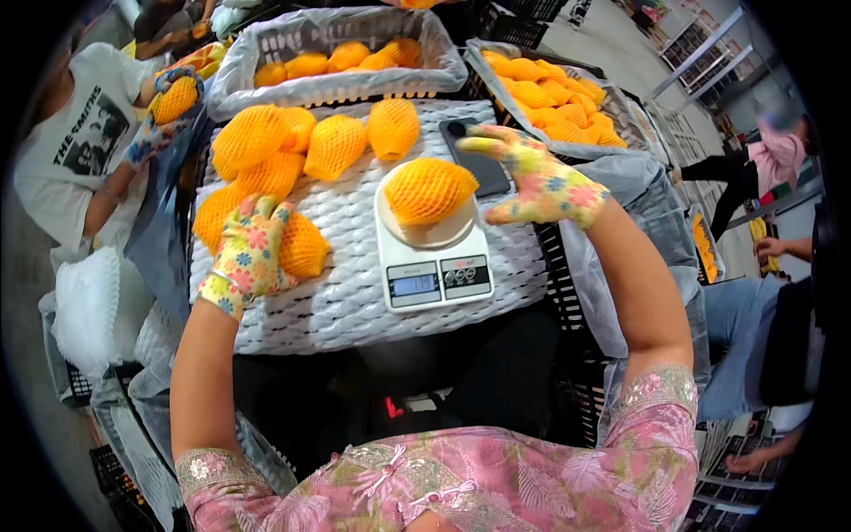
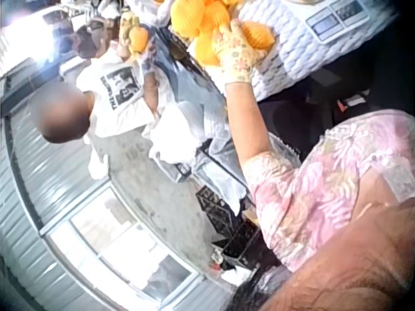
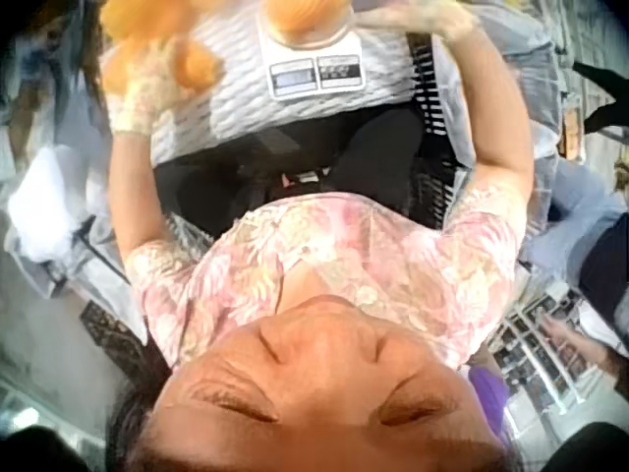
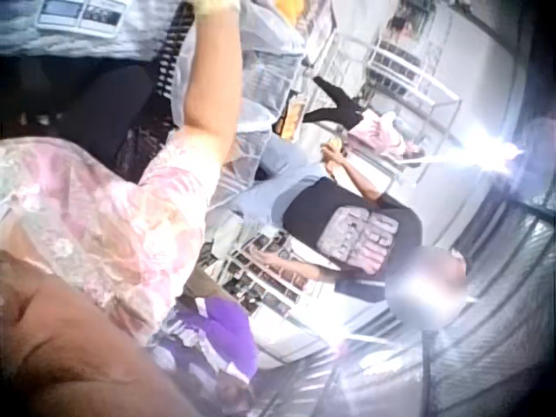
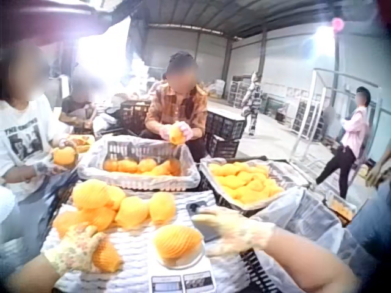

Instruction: The person repeatedly picks mangoes wrapped in yellow foam nets from a crate, places them on a digital scale to weigh them, and then moves them to a different crate. The process is continuous and repetitive, involving handling the fruit one by one.

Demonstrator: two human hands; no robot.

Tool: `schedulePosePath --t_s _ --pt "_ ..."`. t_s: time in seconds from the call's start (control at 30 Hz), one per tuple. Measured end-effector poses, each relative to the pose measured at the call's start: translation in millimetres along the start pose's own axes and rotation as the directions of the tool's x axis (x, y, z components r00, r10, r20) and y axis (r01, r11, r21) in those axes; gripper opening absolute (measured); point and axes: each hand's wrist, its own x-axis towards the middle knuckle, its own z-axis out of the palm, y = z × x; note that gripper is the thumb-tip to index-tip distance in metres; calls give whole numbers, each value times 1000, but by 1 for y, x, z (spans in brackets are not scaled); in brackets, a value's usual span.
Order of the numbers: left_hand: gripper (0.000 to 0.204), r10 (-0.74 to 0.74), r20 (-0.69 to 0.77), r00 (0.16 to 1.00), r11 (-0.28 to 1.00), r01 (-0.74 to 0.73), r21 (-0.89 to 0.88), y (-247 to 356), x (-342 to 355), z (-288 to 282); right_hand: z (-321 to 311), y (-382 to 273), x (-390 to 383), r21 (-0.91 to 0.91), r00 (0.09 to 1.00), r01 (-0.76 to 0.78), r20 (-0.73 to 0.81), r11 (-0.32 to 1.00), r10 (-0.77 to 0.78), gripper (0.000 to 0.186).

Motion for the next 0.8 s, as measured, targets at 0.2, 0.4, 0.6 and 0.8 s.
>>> schedulePosePath --t_s 0.2,0.4,0.6,0.8 --pt "102 150 -67 986 951 -163 -261 -19 3 30 49 -13 64 -21 964 74 258 997 -66 87" --pt "92 38 -216 976 838 -149 -525 -13 -3 19 49 -1 32 311 999 -28 -16 950 35 82" --pt "88 65 -489 870 784 -348 -514 64 38 -8 25 70 -89 940 892 -8 -147 340 428 75" --pt "92 140 -341 930 924 -246 -294 140 95 -2 10 123 -219 977 618 -76 -112 201 778 64"
